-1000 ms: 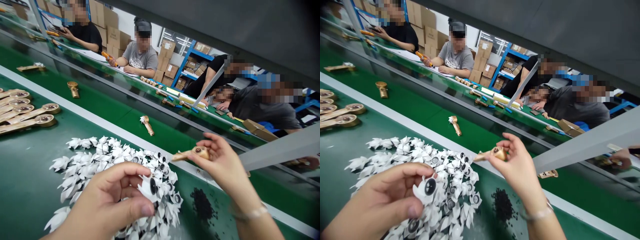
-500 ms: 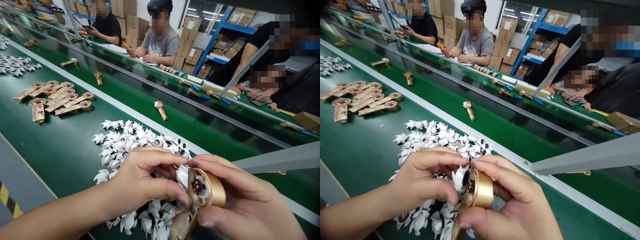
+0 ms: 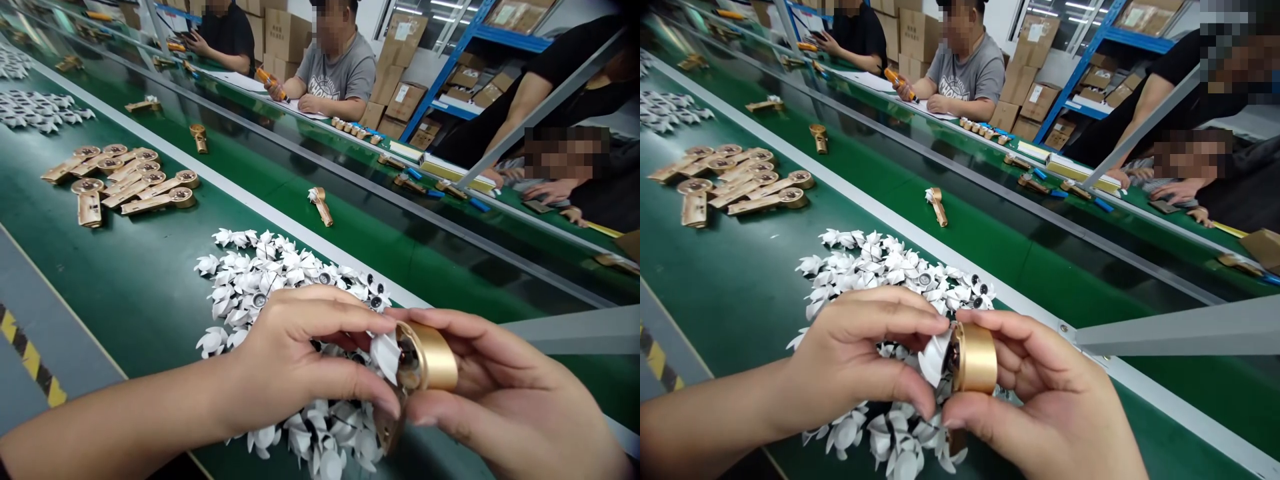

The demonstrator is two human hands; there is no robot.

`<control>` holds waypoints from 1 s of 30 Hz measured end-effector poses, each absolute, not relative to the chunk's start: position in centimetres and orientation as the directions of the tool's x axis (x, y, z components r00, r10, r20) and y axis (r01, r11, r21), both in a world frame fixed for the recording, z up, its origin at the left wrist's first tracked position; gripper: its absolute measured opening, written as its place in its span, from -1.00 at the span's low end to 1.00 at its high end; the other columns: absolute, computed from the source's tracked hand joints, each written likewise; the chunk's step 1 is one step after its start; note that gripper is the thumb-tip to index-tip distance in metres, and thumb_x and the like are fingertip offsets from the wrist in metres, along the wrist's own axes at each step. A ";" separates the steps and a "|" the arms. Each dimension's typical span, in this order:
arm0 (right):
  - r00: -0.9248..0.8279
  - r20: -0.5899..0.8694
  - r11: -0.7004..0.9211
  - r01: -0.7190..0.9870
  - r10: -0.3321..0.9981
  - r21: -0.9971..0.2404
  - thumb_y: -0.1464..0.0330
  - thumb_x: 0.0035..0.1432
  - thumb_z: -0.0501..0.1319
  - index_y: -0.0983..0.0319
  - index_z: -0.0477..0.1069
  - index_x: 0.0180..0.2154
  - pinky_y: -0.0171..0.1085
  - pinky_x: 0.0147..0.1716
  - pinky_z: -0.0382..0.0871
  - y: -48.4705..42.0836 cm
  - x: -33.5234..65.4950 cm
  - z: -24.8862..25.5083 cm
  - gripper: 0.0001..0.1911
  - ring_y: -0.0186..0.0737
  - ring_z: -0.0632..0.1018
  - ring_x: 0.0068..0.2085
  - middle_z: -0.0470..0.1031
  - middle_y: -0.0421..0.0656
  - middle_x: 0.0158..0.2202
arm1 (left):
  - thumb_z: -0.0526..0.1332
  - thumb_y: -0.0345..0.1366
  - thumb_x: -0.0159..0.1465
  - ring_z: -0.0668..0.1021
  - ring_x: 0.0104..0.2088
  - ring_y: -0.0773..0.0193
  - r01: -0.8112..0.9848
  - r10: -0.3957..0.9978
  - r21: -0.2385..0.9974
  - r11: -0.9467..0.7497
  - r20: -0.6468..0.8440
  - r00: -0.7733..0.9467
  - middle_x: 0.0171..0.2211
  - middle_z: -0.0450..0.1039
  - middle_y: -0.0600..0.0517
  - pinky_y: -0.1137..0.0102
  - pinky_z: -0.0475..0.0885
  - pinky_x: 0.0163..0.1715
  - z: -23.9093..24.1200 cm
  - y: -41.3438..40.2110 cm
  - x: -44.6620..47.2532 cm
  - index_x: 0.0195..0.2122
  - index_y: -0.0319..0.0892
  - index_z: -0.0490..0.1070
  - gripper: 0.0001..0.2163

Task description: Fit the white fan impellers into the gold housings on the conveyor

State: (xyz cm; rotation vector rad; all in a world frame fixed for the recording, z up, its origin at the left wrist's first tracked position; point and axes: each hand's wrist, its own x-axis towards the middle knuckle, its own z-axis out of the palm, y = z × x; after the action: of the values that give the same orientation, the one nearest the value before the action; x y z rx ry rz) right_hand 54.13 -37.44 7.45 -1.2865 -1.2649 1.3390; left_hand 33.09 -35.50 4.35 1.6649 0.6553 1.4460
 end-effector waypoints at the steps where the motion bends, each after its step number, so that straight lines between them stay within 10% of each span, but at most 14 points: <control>1: -0.130 -0.089 -0.080 0.077 0.987 -0.994 0.43 -0.26 0.61 0.02 0.60 -0.15 -0.33 -0.29 0.66 -37.3 54.4 7.2 -0.45 -0.03 0.72 -0.22 0.67 -0.19 -0.07 | 0.59 -0.39 -0.09 0.65 -0.38 0.27 -0.133 0.818 0.843 -0.521 0.538 0.205 -0.25 0.65 -0.11 0.47 0.62 -0.35 4.4 -35.5 33.1 -0.13 -0.20 0.66 -0.56; 15: -0.264 0.178 0.255 0.294 0.948 -0.921 0.35 -0.13 0.58 -0.09 0.54 -0.05 -0.32 -0.24 0.66 -37.5 55.1 6.5 -0.43 -0.07 0.72 -0.20 0.66 -0.25 -0.04 | 0.59 -0.51 -0.18 0.65 -0.35 0.24 -0.308 0.964 0.951 -0.003 0.084 0.250 -0.34 0.60 -0.01 0.44 0.64 -0.35 4.7 -36.0 33.6 -0.28 -0.14 0.70 -0.62; 26: -0.462 0.353 0.579 0.691 0.814 -0.433 0.10 0.17 0.38 -0.06 0.39 0.12 -0.36 -0.20 0.65 -38.4 55.0 6.5 -0.51 -0.11 0.71 -0.16 0.64 -0.27 0.01 | 0.49 -0.48 0.08 0.71 -0.34 0.23 -0.496 0.875 0.794 0.352 -0.091 0.475 -0.37 0.65 0.02 0.41 0.64 -0.26 3.3 -36.5 33.8 -0.21 -0.16 0.68 -0.76; 30: -0.412 0.383 0.549 0.739 0.827 -0.391 0.06 0.20 0.33 -0.05 0.40 0.11 -0.23 -0.21 0.65 -37.6 55.0 6.8 -0.54 -0.06 0.71 -0.16 0.64 -0.22 0.00 | 0.53 -0.45 0.02 0.70 -0.27 0.22 -0.395 0.891 0.873 0.285 -0.089 0.445 -0.22 0.66 0.00 0.38 0.64 -0.20 4.5 -36.1 32.9 0.06 -0.11 0.57 -0.47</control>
State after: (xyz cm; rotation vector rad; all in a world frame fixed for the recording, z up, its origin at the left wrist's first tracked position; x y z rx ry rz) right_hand 55.02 -37.64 6.75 -1.2585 -2.2491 0.2164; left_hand 32.86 -36.11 4.52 0.9043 0.6583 0.9480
